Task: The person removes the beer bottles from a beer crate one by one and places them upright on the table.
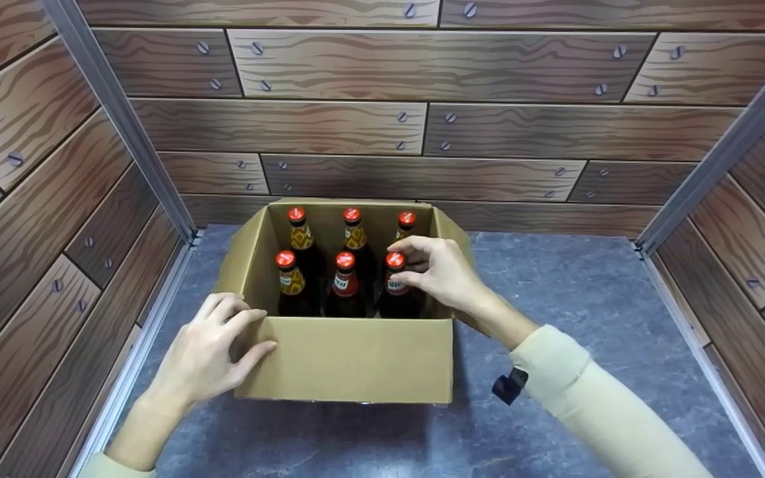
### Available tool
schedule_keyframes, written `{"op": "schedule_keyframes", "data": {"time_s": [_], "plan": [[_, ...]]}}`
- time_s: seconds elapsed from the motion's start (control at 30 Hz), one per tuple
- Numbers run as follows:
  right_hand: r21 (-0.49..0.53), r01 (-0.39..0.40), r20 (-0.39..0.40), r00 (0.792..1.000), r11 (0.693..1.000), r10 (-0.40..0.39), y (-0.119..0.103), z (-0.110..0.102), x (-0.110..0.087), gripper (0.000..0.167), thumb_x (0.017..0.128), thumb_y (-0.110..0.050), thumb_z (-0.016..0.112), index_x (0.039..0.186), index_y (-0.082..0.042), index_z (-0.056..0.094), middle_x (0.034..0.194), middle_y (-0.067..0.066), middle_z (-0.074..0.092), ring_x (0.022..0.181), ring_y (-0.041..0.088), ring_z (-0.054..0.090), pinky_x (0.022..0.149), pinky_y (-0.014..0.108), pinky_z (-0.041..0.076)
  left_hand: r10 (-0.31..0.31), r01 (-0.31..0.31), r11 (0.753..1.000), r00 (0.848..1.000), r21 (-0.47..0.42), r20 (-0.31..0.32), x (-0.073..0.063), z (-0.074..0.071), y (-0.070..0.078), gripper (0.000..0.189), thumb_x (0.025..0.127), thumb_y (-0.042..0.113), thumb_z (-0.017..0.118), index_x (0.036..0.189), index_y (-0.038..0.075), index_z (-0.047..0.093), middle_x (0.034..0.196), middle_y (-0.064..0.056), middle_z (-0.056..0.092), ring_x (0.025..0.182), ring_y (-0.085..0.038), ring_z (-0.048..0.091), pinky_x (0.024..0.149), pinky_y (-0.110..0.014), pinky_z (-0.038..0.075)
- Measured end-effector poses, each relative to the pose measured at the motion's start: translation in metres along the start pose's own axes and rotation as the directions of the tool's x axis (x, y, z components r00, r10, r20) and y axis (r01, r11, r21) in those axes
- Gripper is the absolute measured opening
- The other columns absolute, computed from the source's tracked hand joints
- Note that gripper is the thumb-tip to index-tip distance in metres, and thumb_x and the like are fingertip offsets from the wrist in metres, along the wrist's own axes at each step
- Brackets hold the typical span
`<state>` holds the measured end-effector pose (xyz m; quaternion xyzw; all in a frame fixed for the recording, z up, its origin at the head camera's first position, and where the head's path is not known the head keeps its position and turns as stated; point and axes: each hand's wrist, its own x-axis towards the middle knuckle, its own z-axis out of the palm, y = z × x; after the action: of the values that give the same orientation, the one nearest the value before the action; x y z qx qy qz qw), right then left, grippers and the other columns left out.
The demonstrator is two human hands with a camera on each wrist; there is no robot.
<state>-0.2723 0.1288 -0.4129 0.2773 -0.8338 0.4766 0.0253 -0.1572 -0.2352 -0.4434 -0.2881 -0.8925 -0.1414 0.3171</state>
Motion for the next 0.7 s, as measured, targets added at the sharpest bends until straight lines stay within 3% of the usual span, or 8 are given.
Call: {"op": "schedule_keyframes", "data": {"time_s": [0.33, 0.5, 0.7], "plan": [[-0.025, -0.077, 0.020, 0.997, 0.997, 0.078, -0.0057, 0.0029, 0.0009, 0.029, 0.080, -0.002, 0.088, 0.107, -0.003, 0.076, 0.095, 0.010, 0.078, 0.086, 0.017, 0.077, 0.075, 0.018, 0.058, 0.001, -0.001, 1.000, 1.000, 0.013, -0.005, 0.0009, -0.0003, 0.0015, 0.037, 0.079, 0.033, 0.092, 0.108, 0.014, 0.077, 0.099, -0.003, 0.065, 0.102, -0.027, 0.064, 0.063, -0.039, 0.061], [-0.053, -0.079, -0.020, 0.997, 0.995, 0.078, -0.0050, 0.0028, 0.0002, 0.026, 0.077, -0.006, 0.092, 0.099, -0.007, 0.077, 0.088, 0.005, 0.078, 0.078, 0.008, 0.073, 0.072, 0.017, 0.057, -0.008, 0.008, 1.000, 1.000, 0.030, 0.013, 0.0035, -0.0015, 0.0021, 0.036, 0.080, 0.035, 0.091, 0.106, 0.016, 0.077, 0.098, -0.002, 0.064, 0.101, -0.025, 0.063, 0.063, -0.038, 0.060], [-0.025, -0.076, -0.048, 0.996, 0.997, 0.075, -0.0029, 0.0037, -0.0028, 0.027, 0.075, -0.005, 0.092, 0.098, -0.007, 0.078, 0.087, 0.004, 0.078, 0.075, 0.006, 0.073, 0.069, 0.018, 0.059, -0.018, 0.017, 0.999, 1.000, 0.040, 0.023, 0.0052, -0.0021, 0.0035, 0.034, 0.080, 0.036, 0.092, 0.102, 0.018, 0.075, 0.097, -0.003, 0.063, 0.099, -0.026, 0.063, 0.061, -0.039, 0.060]]}}
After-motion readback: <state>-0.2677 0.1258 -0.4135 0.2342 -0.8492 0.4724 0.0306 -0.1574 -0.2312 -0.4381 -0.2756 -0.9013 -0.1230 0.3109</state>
